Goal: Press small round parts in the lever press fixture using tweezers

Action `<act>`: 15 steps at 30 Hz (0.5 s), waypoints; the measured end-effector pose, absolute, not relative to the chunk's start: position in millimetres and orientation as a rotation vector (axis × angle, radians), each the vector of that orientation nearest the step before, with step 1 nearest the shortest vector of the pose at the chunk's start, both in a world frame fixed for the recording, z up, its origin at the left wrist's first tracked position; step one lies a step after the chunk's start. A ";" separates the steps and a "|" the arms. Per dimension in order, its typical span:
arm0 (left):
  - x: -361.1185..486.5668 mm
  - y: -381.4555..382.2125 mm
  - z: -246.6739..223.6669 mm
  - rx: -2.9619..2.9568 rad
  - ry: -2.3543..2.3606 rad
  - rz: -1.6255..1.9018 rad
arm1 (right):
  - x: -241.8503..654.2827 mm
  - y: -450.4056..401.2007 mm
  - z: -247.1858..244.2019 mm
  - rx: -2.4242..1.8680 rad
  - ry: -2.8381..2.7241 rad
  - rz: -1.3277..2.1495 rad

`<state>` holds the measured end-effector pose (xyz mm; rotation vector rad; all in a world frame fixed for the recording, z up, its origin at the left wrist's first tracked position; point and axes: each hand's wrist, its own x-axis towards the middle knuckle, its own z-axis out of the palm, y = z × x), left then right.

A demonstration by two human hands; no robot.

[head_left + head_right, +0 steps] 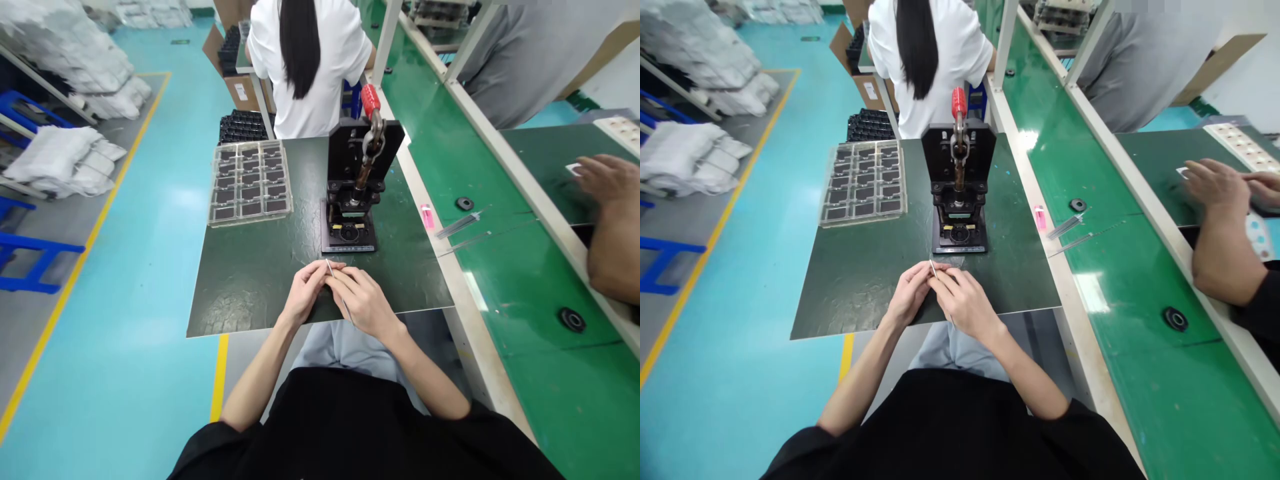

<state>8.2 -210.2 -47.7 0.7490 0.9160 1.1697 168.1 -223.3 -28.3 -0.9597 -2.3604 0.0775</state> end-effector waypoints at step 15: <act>-3.3 -202.0 -38.3 0.065 0.730 1.285 | 172.3 -147.3 -42.7 -1.720 -1.770 0.021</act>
